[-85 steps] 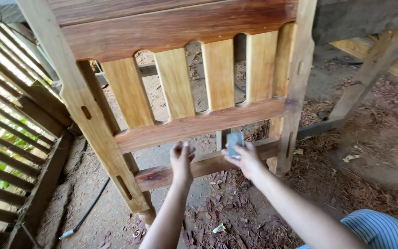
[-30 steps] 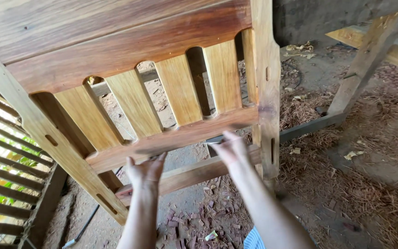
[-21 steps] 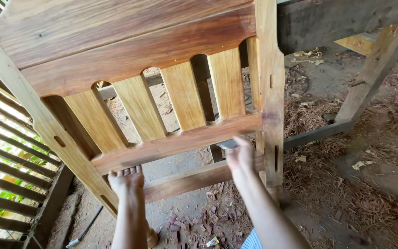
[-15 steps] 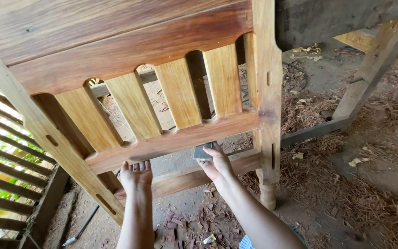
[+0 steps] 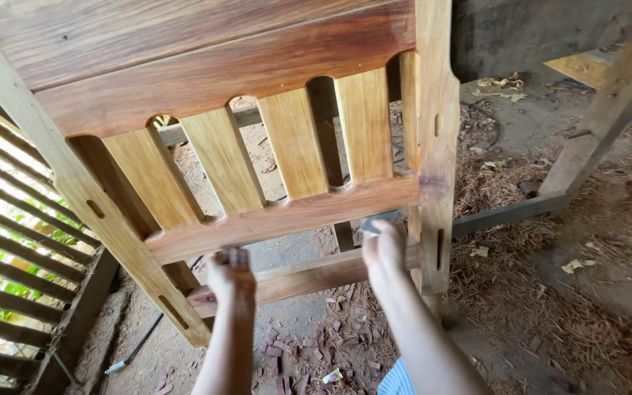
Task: The person sands the horizontal slats of a wooden chair backrest using a sanding block. They hold the chair steady with one hand while moving the sanding block back and forth across the wood surface.
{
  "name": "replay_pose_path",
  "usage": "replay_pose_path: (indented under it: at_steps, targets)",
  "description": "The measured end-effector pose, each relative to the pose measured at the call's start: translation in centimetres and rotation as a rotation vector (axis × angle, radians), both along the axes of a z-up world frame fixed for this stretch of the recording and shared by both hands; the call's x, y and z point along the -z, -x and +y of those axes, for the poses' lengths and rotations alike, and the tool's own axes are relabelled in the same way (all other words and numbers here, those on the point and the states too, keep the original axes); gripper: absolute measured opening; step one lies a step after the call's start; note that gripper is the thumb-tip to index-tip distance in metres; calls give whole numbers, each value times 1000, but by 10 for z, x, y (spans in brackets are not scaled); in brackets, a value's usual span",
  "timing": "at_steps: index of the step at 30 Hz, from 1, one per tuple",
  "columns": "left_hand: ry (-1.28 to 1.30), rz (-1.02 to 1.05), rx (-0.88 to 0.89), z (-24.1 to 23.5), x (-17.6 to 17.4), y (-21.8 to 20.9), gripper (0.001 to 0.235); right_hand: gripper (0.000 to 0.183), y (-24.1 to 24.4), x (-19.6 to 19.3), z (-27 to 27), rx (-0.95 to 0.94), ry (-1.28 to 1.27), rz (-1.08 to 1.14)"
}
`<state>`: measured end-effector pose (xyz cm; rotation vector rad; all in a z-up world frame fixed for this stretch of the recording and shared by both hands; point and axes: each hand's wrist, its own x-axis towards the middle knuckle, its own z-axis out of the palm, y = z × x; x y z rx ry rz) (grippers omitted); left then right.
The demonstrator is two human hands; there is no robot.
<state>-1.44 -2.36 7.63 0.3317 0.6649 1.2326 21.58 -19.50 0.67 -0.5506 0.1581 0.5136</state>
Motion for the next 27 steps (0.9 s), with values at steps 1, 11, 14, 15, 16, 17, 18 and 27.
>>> replay_pose_path:
  at_steps: [1,11,14,15,16,17,18,27]
  targets:
    - [-1,1,-6,-3,8,-10,45,38,14,-6,9,-6,-1,1]
    - [62,-167,124,9,32,-26,58,40,18,-80,-30,52,-34,118]
    - [42,-103,124,-8,30,-33,50,35,3,-32,-10,171,29,45]
    - [24,5,145,-19,26,-35,51,29,-6,9,9,144,91,22]
    - [24,7,143,-22,41,-42,51,29,15,3,19,142,90,24]
    - [-55,29,265,-26,57,-51,43,39,34,-2,28,42,-3,-69]
    - [-135,50,387,-30,73,-60,41,50,53,-8,36,-59,-95,-160]
    - [-54,165,594,-141,18,-119,39,51,59,-66,-7,-407,138,-208]
